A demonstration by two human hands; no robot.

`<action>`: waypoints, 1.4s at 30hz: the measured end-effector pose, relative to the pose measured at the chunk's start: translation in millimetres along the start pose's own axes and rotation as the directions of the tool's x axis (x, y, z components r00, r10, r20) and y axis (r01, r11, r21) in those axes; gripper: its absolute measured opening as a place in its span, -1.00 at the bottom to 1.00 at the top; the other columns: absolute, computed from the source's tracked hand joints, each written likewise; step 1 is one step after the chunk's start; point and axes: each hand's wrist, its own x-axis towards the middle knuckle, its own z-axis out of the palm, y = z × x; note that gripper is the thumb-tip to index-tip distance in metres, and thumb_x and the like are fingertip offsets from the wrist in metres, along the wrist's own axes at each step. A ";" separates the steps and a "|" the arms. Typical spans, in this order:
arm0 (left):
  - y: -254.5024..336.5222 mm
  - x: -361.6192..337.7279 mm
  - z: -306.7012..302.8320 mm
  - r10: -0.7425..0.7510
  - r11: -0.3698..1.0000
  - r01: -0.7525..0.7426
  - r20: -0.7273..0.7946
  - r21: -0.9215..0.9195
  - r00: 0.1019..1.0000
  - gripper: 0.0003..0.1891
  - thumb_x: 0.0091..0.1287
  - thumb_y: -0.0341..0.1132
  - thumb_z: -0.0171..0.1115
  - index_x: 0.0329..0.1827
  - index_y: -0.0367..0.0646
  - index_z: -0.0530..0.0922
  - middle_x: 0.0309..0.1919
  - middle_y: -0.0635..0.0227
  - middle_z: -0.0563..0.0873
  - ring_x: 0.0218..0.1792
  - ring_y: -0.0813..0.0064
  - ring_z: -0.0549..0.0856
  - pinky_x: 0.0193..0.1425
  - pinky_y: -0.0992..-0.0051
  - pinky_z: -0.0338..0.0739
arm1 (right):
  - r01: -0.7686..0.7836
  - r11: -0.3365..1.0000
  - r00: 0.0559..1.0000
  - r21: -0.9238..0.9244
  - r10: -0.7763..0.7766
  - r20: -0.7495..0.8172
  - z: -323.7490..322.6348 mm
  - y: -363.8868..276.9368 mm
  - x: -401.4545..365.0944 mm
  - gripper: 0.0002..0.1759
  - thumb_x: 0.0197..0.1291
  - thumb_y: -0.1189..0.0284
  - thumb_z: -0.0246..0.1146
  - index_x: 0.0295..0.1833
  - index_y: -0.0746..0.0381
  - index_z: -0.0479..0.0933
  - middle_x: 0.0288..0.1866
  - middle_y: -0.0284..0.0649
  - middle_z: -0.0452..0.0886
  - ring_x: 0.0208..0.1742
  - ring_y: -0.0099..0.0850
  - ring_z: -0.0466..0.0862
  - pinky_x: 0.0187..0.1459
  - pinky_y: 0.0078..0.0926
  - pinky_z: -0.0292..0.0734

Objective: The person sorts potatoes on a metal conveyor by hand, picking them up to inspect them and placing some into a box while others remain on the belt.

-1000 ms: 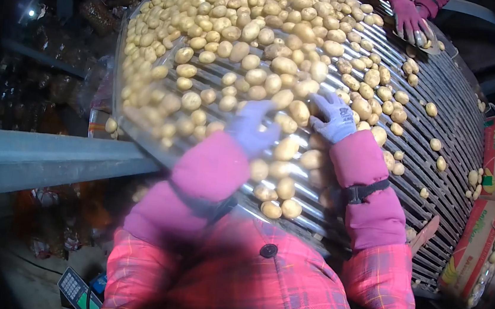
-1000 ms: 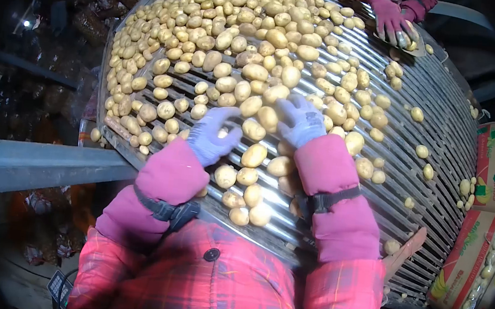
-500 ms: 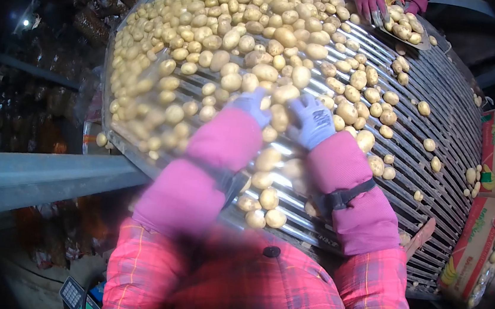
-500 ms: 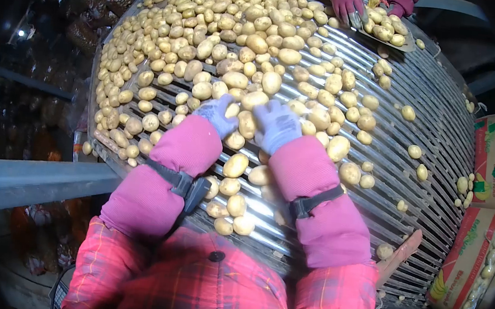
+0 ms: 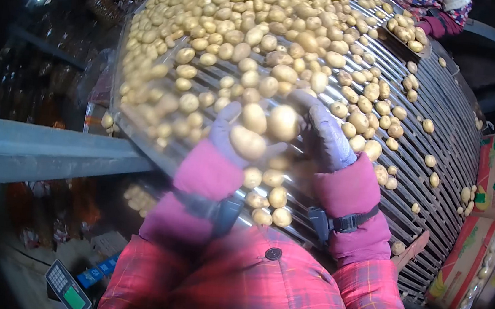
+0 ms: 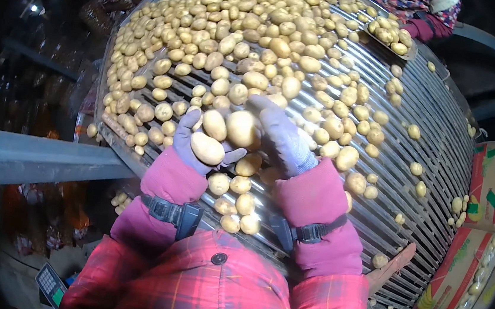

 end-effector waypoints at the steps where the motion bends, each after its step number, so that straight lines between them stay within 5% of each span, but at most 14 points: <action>1: 4.7 -8.2 7.5 -0.031 0.999 0.032 0.021 -0.043 0.999 -0.40 0.29 0.10 -0.01 0.31 -0.04 0.35 0.28 0.09 0.40 0.27 -0.01 0.40 0.20 -0.14 0.39 | 0.025 0.972 0.999 -0.234 -0.030 -0.018 -5.1 -11.4 4.7 -0.46 0.34 0.13 0.05 0.28 0.26 0.31 0.08 -0.17 0.50 0.08 -0.36 0.55 0.08 -0.37 0.46; 2: 10.5 -15.3 13.3 -0.062 0.994 0.066 0.048 -0.085 0.997 -0.41 0.29 0.10 -0.01 0.31 -0.02 0.35 0.27 0.12 0.40 0.26 0.01 0.42 0.20 -0.16 0.39 | 0.036 0.890 0.998 -0.455 -0.060 -0.037 -10.4 -22.6 9.4 -0.50 0.34 0.16 0.05 0.25 0.25 0.34 0.01 -0.20 0.54 0.05 -0.36 0.57 0.01 -0.33 0.49; 5: 15.9 -17.8 -7.9 -0.042 0.993 0.052 0.089 -0.107 0.995 -0.40 0.27 0.11 0.03 0.29 -0.03 0.37 0.26 0.17 0.42 0.26 0.02 0.42 0.17 -0.25 0.36 | 0.042 0.849 0.921 -0.526 -0.237 -0.310 -31.9 -4.2 19.4 -0.58 0.26 0.17 0.09 0.09 0.23 0.44 -0.07 -0.13 0.59 -0.05 -0.26 0.61 -0.05 -0.27 0.49; 8: 16.0 -21.1 -13.0 -0.007 0.990 0.004 -0.023 -0.139 1.000 -0.39 0.26 0.14 0.04 0.27 -0.04 0.39 0.26 0.17 0.42 0.27 0.01 0.40 0.16 -0.32 0.31 | 0.134 -0.131 0.907 -0.982 -0.382 0.175 -27.4 19.1 27.9 -0.72 0.11 0.17 0.17 -0.23 0.15 0.50 -0.25 -0.03 0.61 -0.22 -0.07 0.62 -0.19 -0.13 0.50; 10: 16.0 -19.8 -20.4 -0.029 0.984 0.033 0.028 -0.173 0.999 -0.36 0.24 0.15 0.05 0.29 -0.05 0.38 0.26 0.17 0.42 0.26 0.02 0.40 0.16 -0.32 0.31 | 0.014 -0.410 0.977 -0.912 -0.188 0.099 -5.8 26.8 35.7 -0.62 0.17 0.18 0.15 0.06 0.08 0.48 -0.24 -0.08 0.61 -0.15 -0.08 0.60 -0.10 -0.14 0.49; 18: 17.6 -28.3 -38.9 0.049 0.999 -0.048 0.065 -0.022 0.997 -0.37 0.21 0.08 0.07 0.29 -0.08 0.36 0.25 0.18 0.42 0.27 0.10 0.40 0.17 -0.21 0.37 | 0.079 -0.217 0.997 -0.973 0.035 0.073 -21.5 26.0 53.6 -0.63 0.21 0.21 0.16 0.12 0.05 0.46 -0.23 -0.13 0.66 -0.18 -0.19 0.64 -0.15 -0.19 0.52; 21: 18.7 -26.8 -35.1 0.009 0.998 -0.011 0.033 0.067 0.999 -0.37 0.23 0.07 0.04 0.30 -0.10 0.34 0.25 0.19 0.41 0.27 0.13 0.40 0.17 -0.12 0.40 | -0.091 0.678 0.994 -0.729 0.014 -0.112 -15.7 24.5 42.9 -0.59 0.32 0.22 0.12 0.17 0.23 0.45 -0.17 -0.32 0.61 -0.12 -0.49 0.54 -0.02 -0.46 0.47; 27: 17.2 -21.6 -39.1 -0.109 0.972 0.113 -0.030 0.206 0.994 -0.24 0.29 0.25 -0.18 0.40 -0.12 0.21 0.25 0.23 0.41 0.05 0.21 0.57 -0.08 0.18 0.55 | 0.012 0.885 0.994 -0.466 -0.062 -0.091 22.1 39.3 25.3 -0.51 0.25 0.21 0.19 0.19 0.29 0.41 -0.18 -0.26 0.60 -0.26 -0.50 0.55 -0.19 -0.52 0.49; 31: 12.9 -26.7 -25.6 -0.059 0.943 0.080 -0.076 0.324 0.995 -0.31 0.32 0.18 -0.15 0.39 -0.08 0.20 0.21 0.22 0.44 0.05 0.28 0.57 -0.16 0.22 0.58 | 0.502 0.136 0.799 -0.854 -0.452 0.397 38.0 44.9 26.0 -0.55 0.23 0.23 0.15 0.14 0.29 0.42 -0.15 -0.03 0.59 -0.14 -0.16 0.59 -0.11 -0.27 0.48; 33: 10.7 -20.8 -40.5 -0.068 0.958 0.096 -0.107 0.271 0.992 -0.43 0.35 0.12 -0.11 0.30 -0.05 0.32 0.14 0.14 0.51 -0.05 0.27 0.62 -0.27 0.24 0.60 | 0.592 0.084 0.766 -0.802 -0.367 0.527 48.3 37.6 32.7 -0.56 0.20 0.24 0.14 0.11 0.28 0.43 -0.14 0.06 0.57 -0.10 -0.01 0.58 -0.09 -0.13 0.46; 36: 18.2 -20.0 -54.3 -0.140 0.970 0.154 -0.088 0.188 0.986 -0.47 0.34 0.09 -0.02 0.17 -0.12 0.42 0.03 0.04 0.60 -0.24 0.15 0.68 -0.45 0.33 0.58 | 0.335 0.271 0.924 -0.902 -0.282 0.258 28.5 2.0 54.5 -0.63 0.23 0.22 0.08 0.08 0.16 0.46 -0.11 0.06 0.56 -0.08 -0.03 0.58 -0.09 -0.13 0.47; 38: 19.2 -18.3 -59.7 -0.125 0.982 0.132 -0.060 0.134 0.990 -0.48 0.33 0.09 0.01 0.14 -0.13 0.43 0.02 0.00 0.61 -0.28 0.12 0.69 -0.49 0.36 0.56 | -0.047 0.165 0.907 -0.985 -0.405 -0.112 -17.6 -9.9 85.5 -0.66 0.22 0.18 0.06 0.02 0.11 0.48 -0.06 0.06 0.57 -0.03 -0.02 0.58 -0.04 -0.13 0.48; 40: 20.8 -17.7 -63.2 -0.112 0.973 0.125 -0.072 0.194 0.991 -0.48 0.33 0.10 0.01 0.15 -0.11 0.42 0.03 0.01 0.61 -0.27 0.12 0.68 -0.48 0.35 0.57 | -0.271 -0.063 0.897 -0.961 -0.378 -0.228 -68.8 -4.1 111.6 -0.60 0.18 0.09 0.06 0.02 0.09 0.48 -0.04 0.07 0.58 0.02 -0.03 0.58 0.02 -0.14 0.47; 42: 23.4 -17.6 -57.9 -0.072 0.951 0.100 -0.106 0.293 0.992 -0.47 0.33 0.12 0.00 0.15 -0.11 0.42 0.04 0.01 0.60 -0.25 0.13 0.68 -0.48 0.36 0.58 | -0.286 -0.039 0.915 -0.957 -0.308 -0.261 -83.1 8.2 122.8 -0.55 0.15 0.06 0.08 0.06 0.08 0.48 -0.02 0.06 0.58 0.04 -0.03 0.57 0.05 -0.14 0.46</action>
